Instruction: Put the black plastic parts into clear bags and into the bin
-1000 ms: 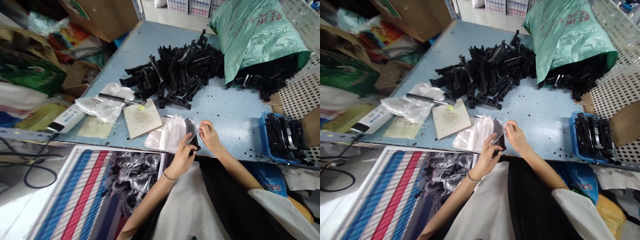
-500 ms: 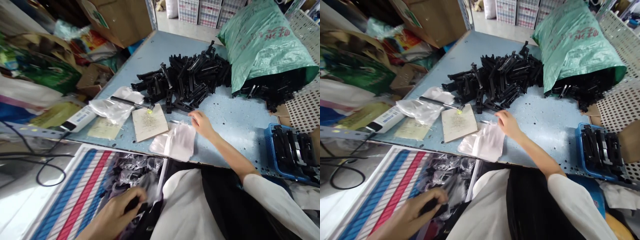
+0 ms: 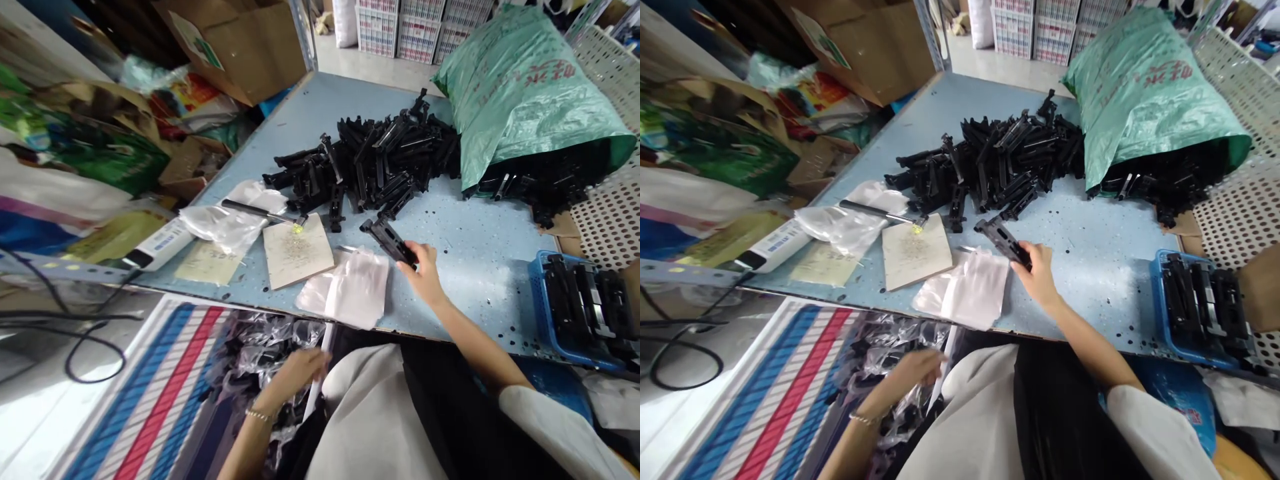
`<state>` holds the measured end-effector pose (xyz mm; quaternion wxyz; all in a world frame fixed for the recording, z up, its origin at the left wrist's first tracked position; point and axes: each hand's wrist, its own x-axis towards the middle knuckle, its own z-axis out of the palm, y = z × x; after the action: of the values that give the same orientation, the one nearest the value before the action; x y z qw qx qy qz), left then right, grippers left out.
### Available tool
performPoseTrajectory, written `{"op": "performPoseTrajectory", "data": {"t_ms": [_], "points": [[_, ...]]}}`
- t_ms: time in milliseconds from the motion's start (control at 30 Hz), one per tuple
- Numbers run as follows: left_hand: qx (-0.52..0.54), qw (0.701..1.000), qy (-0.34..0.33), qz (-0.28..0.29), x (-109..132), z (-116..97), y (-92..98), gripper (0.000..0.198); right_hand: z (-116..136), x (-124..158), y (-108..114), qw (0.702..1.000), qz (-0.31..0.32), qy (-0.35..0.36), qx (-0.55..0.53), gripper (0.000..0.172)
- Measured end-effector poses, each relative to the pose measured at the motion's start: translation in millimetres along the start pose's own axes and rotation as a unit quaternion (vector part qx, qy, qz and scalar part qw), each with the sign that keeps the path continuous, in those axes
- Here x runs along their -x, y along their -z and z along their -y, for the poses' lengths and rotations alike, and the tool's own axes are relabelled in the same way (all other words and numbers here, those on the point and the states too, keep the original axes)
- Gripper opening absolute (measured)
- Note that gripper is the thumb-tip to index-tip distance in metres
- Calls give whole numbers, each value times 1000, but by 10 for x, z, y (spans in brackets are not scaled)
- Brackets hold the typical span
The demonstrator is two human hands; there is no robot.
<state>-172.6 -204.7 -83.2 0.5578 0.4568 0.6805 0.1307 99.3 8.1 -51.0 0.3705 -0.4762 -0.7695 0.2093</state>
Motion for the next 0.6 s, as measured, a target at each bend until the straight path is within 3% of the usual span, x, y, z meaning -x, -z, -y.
{"op": "performPoseTrajectory", "data": {"t_ms": [67, 133, 200, 267, 333, 400, 467, 600], "points": [[134, 976, -152, -74, -230, -503, -12, 55, 288, 323, 56, 999, -31, 31, 9, 42], [240, 907, -318, -136, -458, -1058, -111, 76, 500, 537, 104, 997, -26, 75, 11, 43], [310, 880, -325, -153, -629, -1517, -248, 56, 580, 602, 216, 993, 14, 117, -8, 41], [332, 889, -298, -102, -712, -1786, -378, 43, 541, 526, 406, 993, 31, 112, -24, 32], [311, 905, -287, -39, -729, -1876, -491, 42, 444, 366, 623, 997, 17, 67, -23, 23], [268, 915, -300, -21, -731, -1870, -599, 47, 345, 194, 790, 999, 27, 3, -37, 28], [225, 917, -327, -42, -756, -1849, -710, 50, 265, 68, 860, 988, 86, -72, -110, 38], [195, 904, -369, -97, -886, -1880, -855, 50, 155, 57, 807, 917, 163, -218, -292, 51]]}}
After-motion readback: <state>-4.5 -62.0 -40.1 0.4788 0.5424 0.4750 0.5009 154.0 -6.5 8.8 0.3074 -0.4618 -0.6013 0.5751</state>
